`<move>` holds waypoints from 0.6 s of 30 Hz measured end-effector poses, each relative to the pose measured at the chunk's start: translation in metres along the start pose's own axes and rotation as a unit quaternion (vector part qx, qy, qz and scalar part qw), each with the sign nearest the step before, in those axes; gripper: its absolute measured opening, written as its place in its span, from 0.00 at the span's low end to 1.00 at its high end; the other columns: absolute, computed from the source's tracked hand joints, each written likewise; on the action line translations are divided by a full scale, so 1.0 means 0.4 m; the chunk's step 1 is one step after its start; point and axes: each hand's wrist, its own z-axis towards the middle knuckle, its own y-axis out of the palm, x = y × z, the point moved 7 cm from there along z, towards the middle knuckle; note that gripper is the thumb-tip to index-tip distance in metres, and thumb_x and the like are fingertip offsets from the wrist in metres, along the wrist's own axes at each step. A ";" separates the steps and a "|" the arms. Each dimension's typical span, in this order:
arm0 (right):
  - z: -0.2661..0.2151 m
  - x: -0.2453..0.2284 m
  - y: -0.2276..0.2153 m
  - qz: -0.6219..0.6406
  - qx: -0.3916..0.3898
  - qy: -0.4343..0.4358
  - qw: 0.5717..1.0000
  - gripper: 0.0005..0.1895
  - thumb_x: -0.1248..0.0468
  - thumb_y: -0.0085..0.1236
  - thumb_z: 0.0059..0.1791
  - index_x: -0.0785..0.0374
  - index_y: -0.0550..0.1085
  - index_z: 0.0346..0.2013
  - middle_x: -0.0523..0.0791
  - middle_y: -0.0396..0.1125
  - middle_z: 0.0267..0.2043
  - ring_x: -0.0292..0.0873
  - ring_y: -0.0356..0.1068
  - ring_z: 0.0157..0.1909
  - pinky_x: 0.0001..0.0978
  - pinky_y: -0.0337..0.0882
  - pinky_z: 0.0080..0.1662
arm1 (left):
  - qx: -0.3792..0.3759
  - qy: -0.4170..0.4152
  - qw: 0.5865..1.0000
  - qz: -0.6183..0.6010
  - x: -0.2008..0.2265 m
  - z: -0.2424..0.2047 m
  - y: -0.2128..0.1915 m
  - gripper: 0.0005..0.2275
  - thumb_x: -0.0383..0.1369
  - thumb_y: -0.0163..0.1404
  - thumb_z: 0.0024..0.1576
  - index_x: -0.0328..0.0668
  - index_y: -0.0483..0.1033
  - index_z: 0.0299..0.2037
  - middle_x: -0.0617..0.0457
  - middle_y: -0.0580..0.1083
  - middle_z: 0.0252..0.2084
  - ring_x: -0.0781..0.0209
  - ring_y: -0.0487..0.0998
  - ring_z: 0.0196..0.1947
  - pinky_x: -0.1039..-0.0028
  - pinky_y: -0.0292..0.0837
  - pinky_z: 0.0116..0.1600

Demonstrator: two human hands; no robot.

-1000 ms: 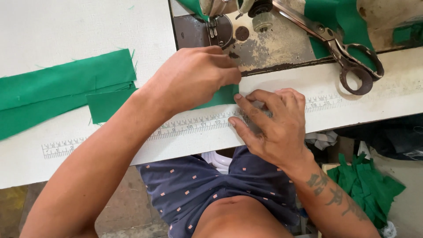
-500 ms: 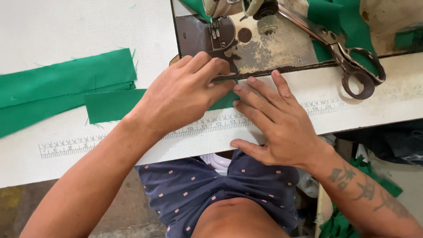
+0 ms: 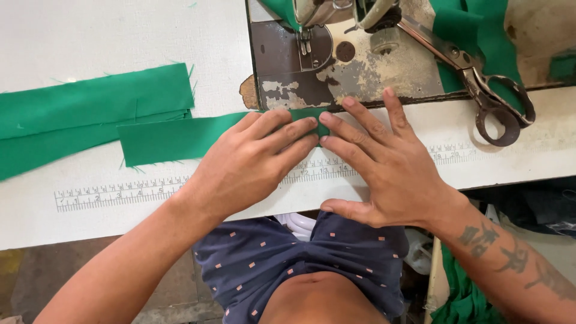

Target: Folding and sewing green fabric strips using an industrial sewing machine

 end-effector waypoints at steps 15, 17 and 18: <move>0.131 0.134 0.003 0.010 -0.017 -0.001 1.000 0.45 0.31 0.65 0.51 0.57 0.68 0.70 0.42 0.54 0.85 0.60 0.48 0.88 0.57 0.77 0.61 | -0.035 0.005 0.991 0.129 -0.142 0.055 0.022 0.14 0.29 0.48 0.69 0.42 0.76 0.64 0.52 0.72 0.57 0.55 0.71 0.48 0.66 0.73 0.47; 0.133 0.134 0.006 0.025 -0.010 0.007 1.000 0.43 0.33 0.66 0.52 0.57 0.68 0.69 0.42 0.55 0.85 0.61 0.48 0.88 0.60 0.77 0.62 | -0.039 0.011 0.989 0.140 -0.145 0.053 0.023 0.14 0.30 0.46 0.70 0.42 0.76 0.64 0.52 0.73 0.58 0.56 0.70 0.47 0.67 0.72 0.45; 0.131 0.137 0.009 0.025 -0.009 0.017 0.999 0.42 0.33 0.67 0.51 0.56 0.68 0.69 0.41 0.55 0.85 0.62 0.50 0.87 0.59 0.78 0.61 | -0.030 0.022 0.988 0.153 -0.145 0.050 0.024 0.15 0.31 0.45 0.71 0.42 0.77 0.65 0.53 0.73 0.60 0.56 0.71 0.47 0.68 0.71 0.45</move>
